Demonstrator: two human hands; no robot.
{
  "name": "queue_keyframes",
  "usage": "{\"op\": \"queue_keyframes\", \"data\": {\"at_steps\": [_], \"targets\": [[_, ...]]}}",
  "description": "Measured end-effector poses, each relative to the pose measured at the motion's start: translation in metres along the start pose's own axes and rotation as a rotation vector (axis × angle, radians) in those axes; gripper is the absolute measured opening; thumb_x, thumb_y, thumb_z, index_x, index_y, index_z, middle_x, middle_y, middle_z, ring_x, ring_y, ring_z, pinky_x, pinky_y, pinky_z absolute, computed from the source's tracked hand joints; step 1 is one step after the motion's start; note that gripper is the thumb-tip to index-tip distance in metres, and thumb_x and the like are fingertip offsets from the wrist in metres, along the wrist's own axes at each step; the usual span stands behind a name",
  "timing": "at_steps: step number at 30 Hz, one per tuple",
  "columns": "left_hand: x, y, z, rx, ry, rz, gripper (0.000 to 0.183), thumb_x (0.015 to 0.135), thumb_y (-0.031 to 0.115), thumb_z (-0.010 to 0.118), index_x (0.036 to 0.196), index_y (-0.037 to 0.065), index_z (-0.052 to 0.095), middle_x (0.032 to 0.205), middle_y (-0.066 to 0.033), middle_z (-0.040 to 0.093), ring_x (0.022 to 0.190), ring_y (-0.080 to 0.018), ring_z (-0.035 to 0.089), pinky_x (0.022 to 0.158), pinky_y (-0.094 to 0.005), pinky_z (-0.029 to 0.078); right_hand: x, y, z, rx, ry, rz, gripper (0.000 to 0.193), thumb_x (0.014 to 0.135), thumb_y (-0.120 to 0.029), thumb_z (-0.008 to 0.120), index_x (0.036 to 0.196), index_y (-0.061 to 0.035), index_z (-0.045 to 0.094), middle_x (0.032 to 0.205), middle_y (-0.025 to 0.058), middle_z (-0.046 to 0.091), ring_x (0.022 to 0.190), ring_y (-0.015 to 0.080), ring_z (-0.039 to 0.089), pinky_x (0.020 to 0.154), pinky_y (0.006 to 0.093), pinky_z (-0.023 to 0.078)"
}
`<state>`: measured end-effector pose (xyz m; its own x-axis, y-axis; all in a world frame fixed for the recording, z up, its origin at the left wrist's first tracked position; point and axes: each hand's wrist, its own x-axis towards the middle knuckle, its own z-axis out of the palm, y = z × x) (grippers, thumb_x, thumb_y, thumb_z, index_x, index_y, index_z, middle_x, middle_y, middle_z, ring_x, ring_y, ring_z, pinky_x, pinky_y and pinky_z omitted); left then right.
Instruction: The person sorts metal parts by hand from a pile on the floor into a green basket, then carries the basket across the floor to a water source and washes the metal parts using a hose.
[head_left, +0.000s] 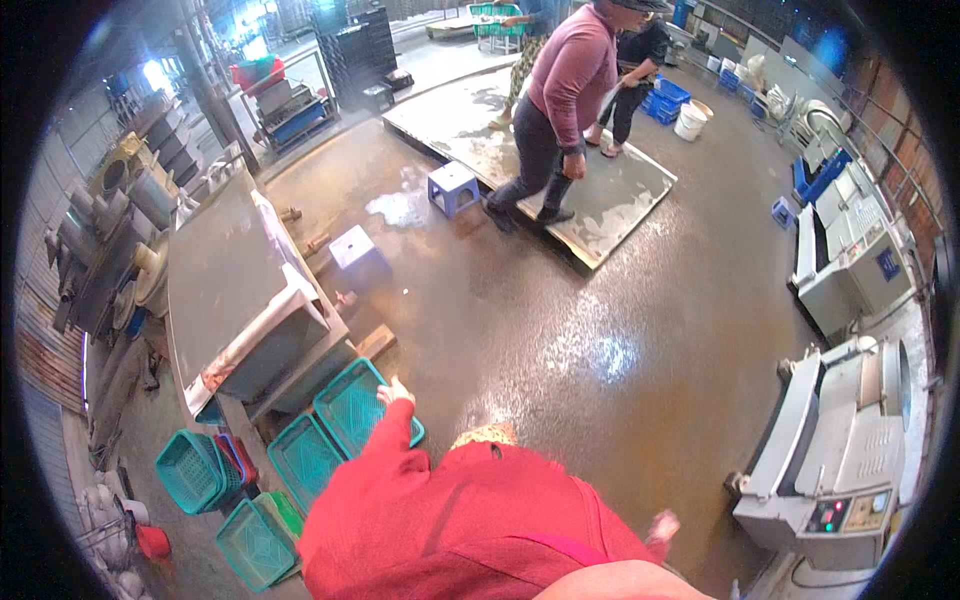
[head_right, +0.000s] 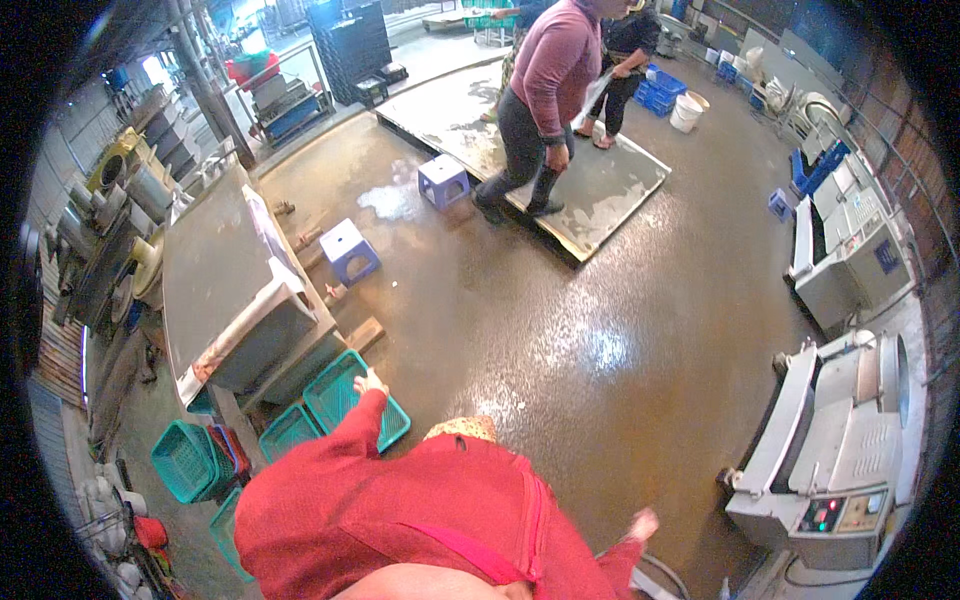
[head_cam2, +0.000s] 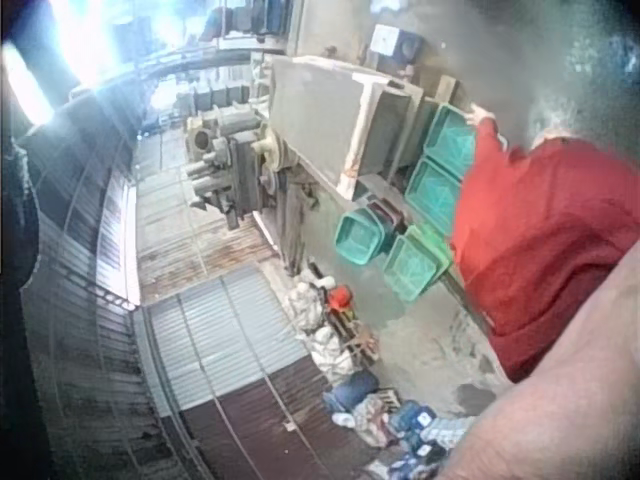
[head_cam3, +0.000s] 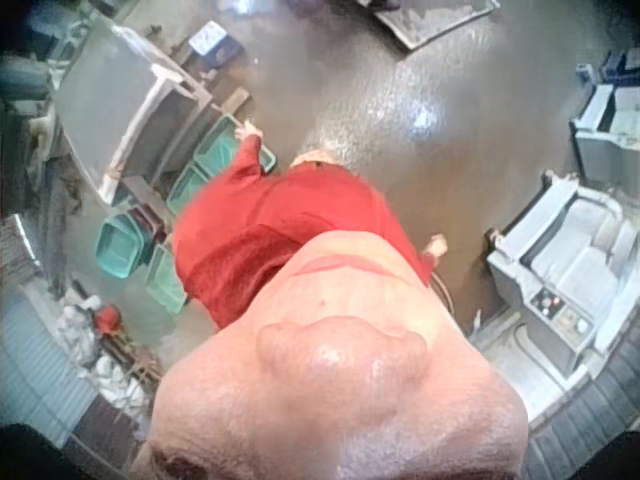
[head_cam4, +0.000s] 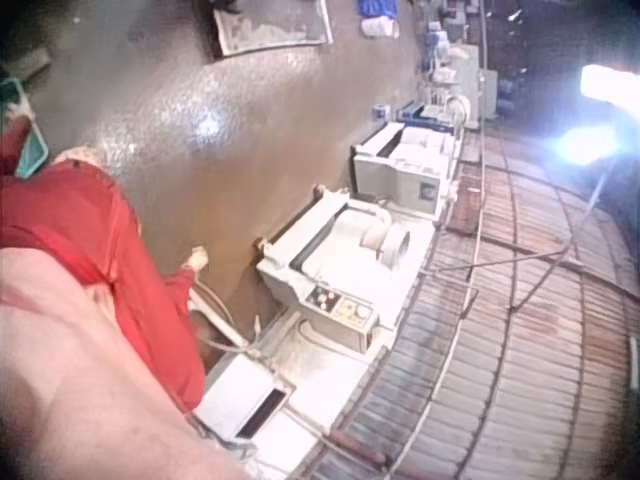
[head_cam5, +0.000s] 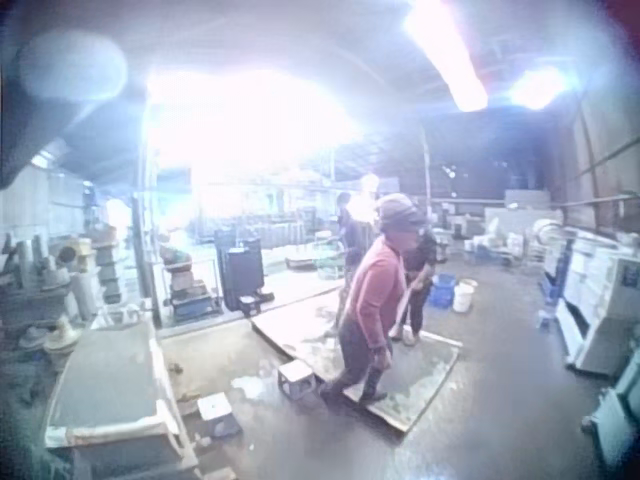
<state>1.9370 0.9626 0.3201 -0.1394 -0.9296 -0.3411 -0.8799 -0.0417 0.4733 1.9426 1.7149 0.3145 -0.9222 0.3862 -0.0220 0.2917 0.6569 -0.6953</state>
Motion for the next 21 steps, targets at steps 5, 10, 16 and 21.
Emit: {"op": "queue_keyframes", "data": {"at_steps": [5,10,16,21], "targets": [[-0.031,0.045,0.008,0.332,-0.126,0.433,0.067,0.064,0.003,0.059,0.124,0.024,0.04,0.11,-0.0221,0.034,0.106,-0.0395,0.034,0.092,-0.043,0.035,0.195,-0.14,0.068,0.338,0.099,0.112,0.018,0.083,-0.019,0.052,0.076,-0.0036,0.06,0.067,0.0027,0.055,0.059,0.011,0.048,0.053,0.0279,0.04],[0.001,0.094,0.03,0.405,-0.208,0.266,0.074,0.067,0.005,0.063,0.128,0.03,0.029,0.113,-0.0198,0.034,0.102,-0.0355,0.039,0.086,-0.0414,0.038,0.216,-0.328,0.143,0.341,-0.215,0.012,0.028,0.081,-0.017,0.051,0.104,-0.0038,0.06,0.102,0.0098,0.061,0.095,0.0182,0.056,0.083,0.0307,0.043],[0.115,0.222,0.055,0.46,-0.479,0.546,0.048,0.071,0.009,0.061,0.111,0.022,0.036,0.091,-0.0142,0.037,0.08,-0.0288,0.04,0.068,-0.0368,0.037,0.171,-0.301,0.246,-0.199,-0.718,-0.004,0.029,0.069,-0.028,0.058,0.09,-0.0089,0.066,0.087,0.0132,0.064,0.084,0.0256,0.06,0.077,0.037,0.046],[0.103,0.349,0.153,0.35,-0.726,0.517,0.028,0.075,0.012,0.058,0.097,0.017,0.042,0.072,-0.0095,0.039,0.061,-0.0233,0.04,0.054,-0.0328,0.035,0.074,-0.192,0.132,-0.123,-0.35,0.618,0.027,0.073,-0.027,0.056,0.089,-0.0082,0.066,0.09,0.0114,0.064,0.083,0.025,0.061,0.075,0.0357,0.046]]}}
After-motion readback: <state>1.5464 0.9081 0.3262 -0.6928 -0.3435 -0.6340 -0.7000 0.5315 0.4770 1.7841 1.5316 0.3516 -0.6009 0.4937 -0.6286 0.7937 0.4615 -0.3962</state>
